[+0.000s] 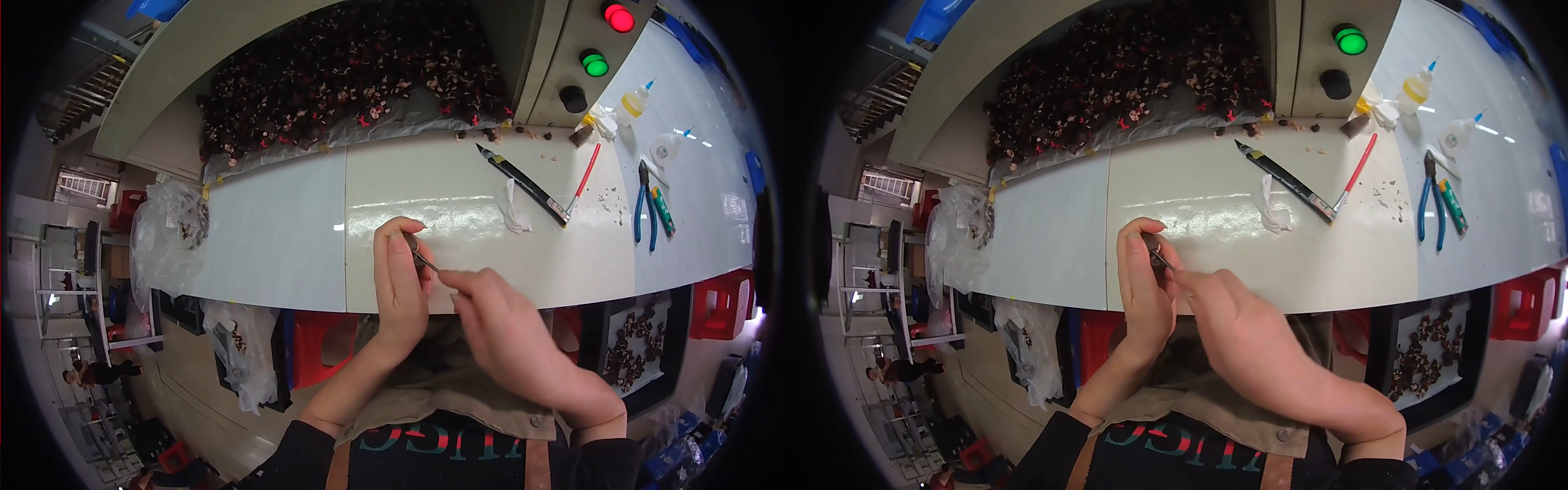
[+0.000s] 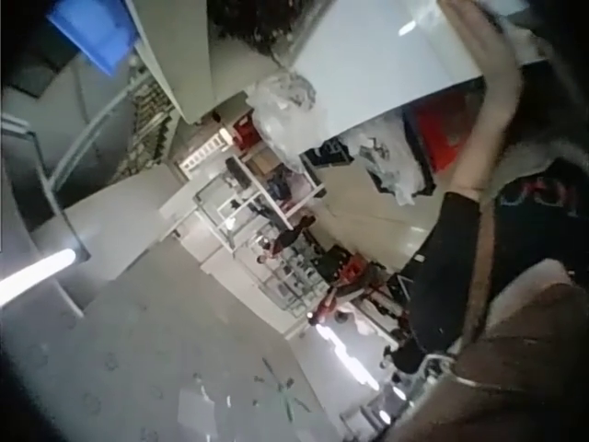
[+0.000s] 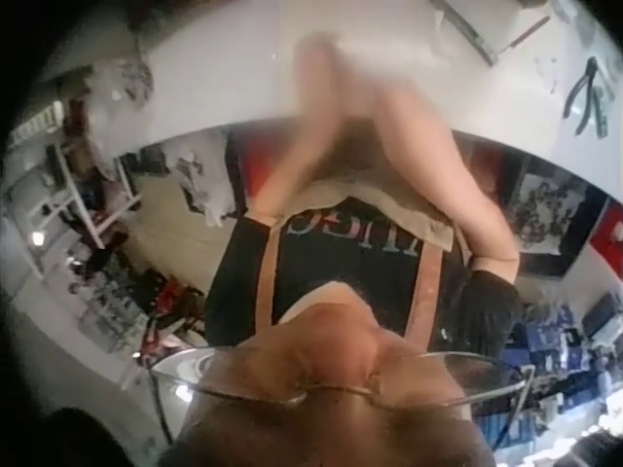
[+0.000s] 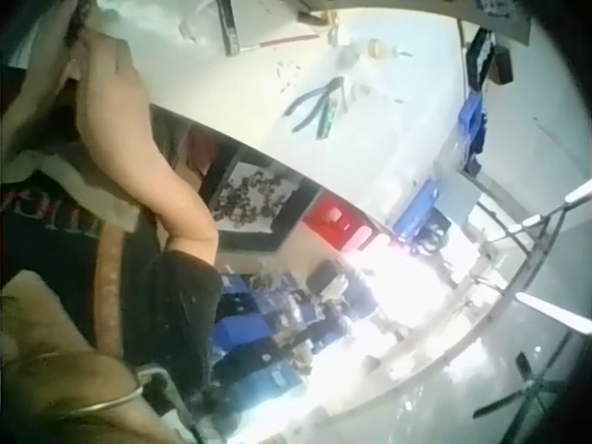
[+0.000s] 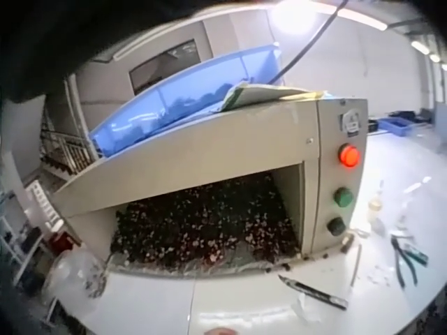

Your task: Assembling small plastic toy figurines at a factory assembly workbench using a screwdriver.

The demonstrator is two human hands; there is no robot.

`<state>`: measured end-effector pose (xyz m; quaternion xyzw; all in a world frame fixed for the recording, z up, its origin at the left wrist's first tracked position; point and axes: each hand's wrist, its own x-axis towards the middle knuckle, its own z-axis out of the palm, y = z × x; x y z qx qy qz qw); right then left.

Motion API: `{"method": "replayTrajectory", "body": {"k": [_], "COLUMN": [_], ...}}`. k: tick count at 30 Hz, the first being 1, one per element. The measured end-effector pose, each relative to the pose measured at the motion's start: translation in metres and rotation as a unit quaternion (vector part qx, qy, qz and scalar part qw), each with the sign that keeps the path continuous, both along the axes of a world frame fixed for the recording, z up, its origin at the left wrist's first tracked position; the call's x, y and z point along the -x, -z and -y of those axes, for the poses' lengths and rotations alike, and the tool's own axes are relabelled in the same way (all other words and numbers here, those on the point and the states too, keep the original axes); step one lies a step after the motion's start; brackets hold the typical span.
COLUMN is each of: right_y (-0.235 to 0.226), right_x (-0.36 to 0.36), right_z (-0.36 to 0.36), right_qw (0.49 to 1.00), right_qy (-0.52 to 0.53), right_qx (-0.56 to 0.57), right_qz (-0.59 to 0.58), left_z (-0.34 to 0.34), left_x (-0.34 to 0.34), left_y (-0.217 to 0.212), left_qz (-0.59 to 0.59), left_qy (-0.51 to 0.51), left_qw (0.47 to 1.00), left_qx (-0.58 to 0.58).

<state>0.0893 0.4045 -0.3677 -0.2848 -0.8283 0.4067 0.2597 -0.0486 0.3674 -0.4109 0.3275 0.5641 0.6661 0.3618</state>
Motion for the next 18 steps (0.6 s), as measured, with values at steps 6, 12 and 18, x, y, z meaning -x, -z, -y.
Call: {"method": "replayTrajectory", "body": {"k": [6,12,18], "right_y": [-0.01,-0.017,-0.043], "right_x": [0.003,0.035,0.048], "right_z": [-0.009,0.019,0.092], "right_qw": [0.982,0.996,0.996], "right_qy": [-0.086,-0.062,0.031], "right_qx": [0.155,0.058,-0.083], "right_qz": [-0.06,-0.035,0.004], "left_z": [-0.002,0.024,0.069], "left_x": [0.019,0.058,0.061], "left_y": [-0.019,-0.044,-0.049], "left_qz": [0.176,-0.023,-0.097], "left_qy": [0.027,0.044,0.089], "left_qw": [0.983,0.993,0.991], "left_qx": [0.038,0.112,-0.017]}}
